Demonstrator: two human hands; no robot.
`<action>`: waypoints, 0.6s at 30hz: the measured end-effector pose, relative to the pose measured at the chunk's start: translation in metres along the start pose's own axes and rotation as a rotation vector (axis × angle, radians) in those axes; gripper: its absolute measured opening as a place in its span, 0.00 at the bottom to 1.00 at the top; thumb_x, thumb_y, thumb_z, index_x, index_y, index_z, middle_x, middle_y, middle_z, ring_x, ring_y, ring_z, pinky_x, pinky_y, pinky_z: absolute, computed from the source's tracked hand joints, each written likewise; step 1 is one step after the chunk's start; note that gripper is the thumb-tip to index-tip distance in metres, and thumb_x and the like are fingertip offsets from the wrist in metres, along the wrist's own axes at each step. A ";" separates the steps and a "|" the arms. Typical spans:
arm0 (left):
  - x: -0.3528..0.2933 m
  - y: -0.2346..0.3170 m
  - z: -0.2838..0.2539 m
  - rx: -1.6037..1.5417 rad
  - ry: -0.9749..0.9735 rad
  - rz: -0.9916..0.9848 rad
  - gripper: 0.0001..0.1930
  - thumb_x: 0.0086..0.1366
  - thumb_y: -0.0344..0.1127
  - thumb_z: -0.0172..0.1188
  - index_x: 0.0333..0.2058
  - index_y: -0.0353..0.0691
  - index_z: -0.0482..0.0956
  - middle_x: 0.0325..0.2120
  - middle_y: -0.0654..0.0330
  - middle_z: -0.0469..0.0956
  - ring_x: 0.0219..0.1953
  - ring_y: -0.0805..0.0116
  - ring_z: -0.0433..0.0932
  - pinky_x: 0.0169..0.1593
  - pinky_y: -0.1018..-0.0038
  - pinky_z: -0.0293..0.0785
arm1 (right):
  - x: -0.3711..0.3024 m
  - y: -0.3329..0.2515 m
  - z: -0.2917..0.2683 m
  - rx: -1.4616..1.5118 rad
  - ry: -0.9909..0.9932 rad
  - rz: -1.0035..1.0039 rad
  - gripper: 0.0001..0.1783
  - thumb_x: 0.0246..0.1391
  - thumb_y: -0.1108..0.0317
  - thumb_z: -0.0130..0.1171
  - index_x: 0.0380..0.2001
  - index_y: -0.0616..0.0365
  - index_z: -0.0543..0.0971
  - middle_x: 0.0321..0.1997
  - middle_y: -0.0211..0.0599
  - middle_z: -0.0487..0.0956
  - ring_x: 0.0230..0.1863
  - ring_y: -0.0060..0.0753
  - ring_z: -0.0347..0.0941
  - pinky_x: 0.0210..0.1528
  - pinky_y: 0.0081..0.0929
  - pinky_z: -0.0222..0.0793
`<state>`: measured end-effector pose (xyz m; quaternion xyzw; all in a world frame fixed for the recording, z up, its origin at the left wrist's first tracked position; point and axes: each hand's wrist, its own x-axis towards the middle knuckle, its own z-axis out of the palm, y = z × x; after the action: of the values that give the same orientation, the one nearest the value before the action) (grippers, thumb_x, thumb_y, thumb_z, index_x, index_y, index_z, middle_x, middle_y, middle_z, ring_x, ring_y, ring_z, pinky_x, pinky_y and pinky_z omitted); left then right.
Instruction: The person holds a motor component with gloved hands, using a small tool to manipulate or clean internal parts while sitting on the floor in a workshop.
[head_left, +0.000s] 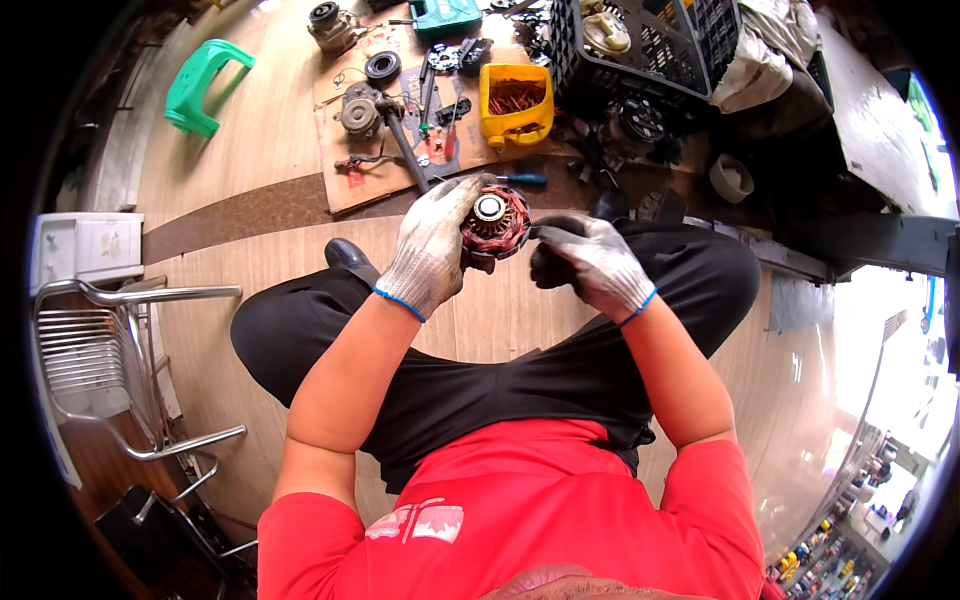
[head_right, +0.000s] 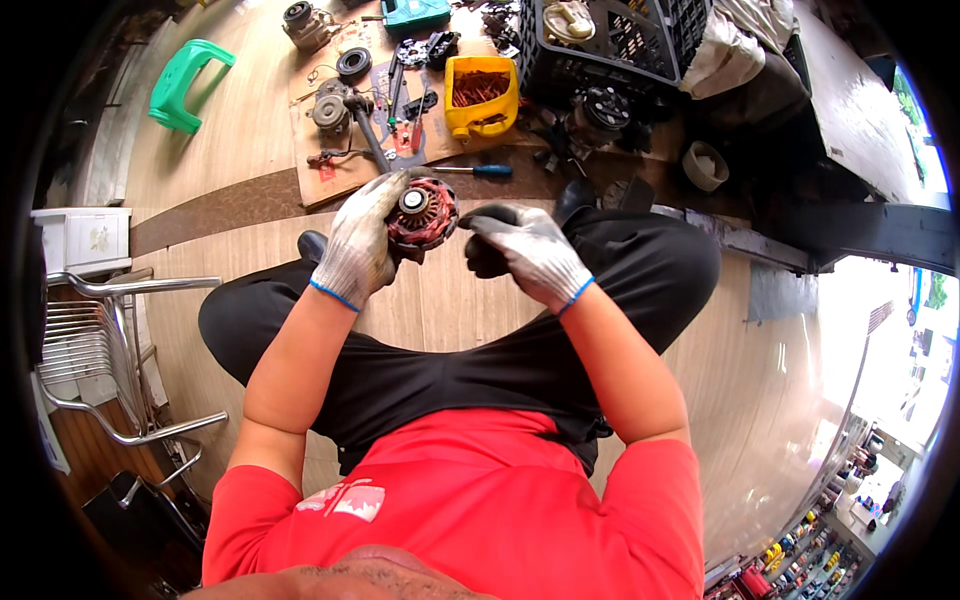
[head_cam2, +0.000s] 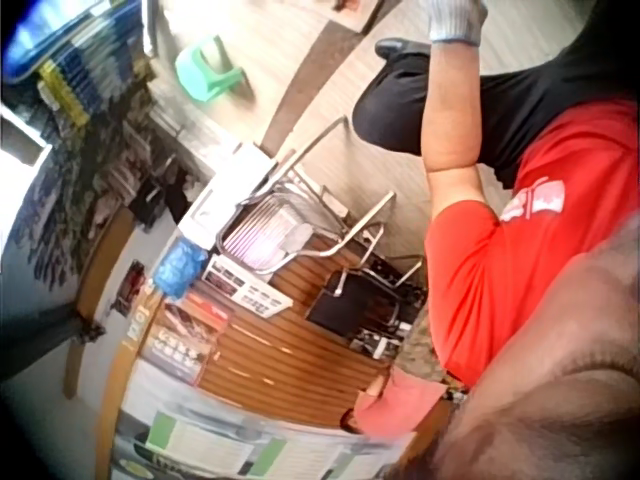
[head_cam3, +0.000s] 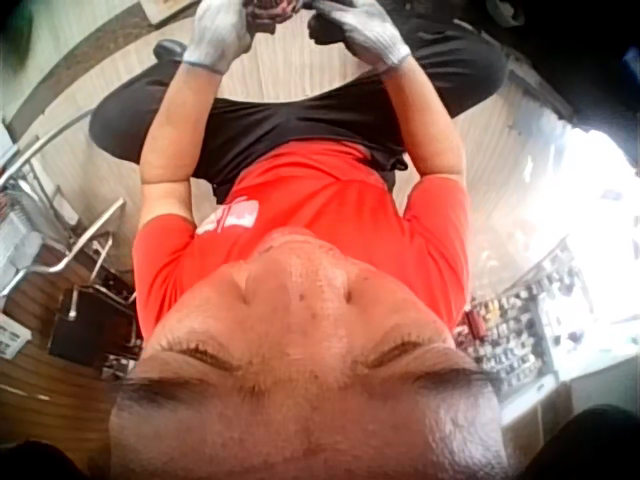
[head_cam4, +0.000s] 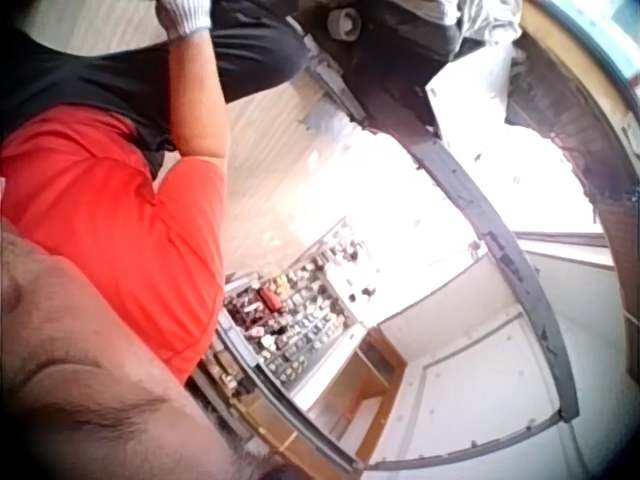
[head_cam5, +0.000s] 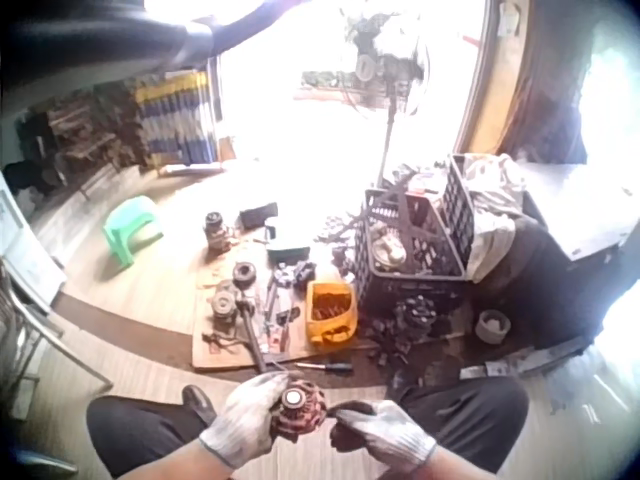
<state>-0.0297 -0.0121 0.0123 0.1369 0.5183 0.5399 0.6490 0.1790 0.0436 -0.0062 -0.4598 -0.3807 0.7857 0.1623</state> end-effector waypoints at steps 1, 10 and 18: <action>0.001 -0.002 0.001 0.027 0.004 0.013 0.17 0.75 0.45 0.51 0.52 0.38 0.77 0.42 0.58 0.83 0.33 0.69 0.86 0.20 0.76 0.78 | -0.003 -0.004 -0.005 -0.073 0.003 -0.044 0.14 0.66 0.62 0.58 0.44 0.64 0.81 0.29 0.36 0.83 0.27 0.25 0.79 0.32 0.23 0.76; 0.006 -0.009 0.005 0.032 0.071 0.013 0.19 0.74 0.42 0.54 0.55 0.36 0.72 0.44 0.56 0.81 0.37 0.68 0.85 0.25 0.71 0.83 | -0.066 -0.029 0.017 -0.591 0.010 -0.236 0.11 0.61 0.68 0.61 0.42 0.63 0.84 0.27 0.35 0.81 0.25 0.19 0.75 0.30 0.22 0.71; 0.014 -0.009 0.006 -0.109 0.198 0.104 0.19 0.75 0.45 0.52 0.56 0.37 0.72 0.43 0.55 0.81 0.32 0.66 0.85 0.24 0.71 0.82 | -0.074 0.020 0.023 -1.344 -0.064 -0.508 0.12 0.62 0.55 0.57 0.36 0.51 0.81 0.28 0.39 0.82 0.31 0.47 0.81 0.32 0.42 0.76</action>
<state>-0.0215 -0.0012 0.0003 0.0740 0.5419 0.6110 0.5722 0.2005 -0.0240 0.0297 -0.3344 -0.8818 0.3325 0.0110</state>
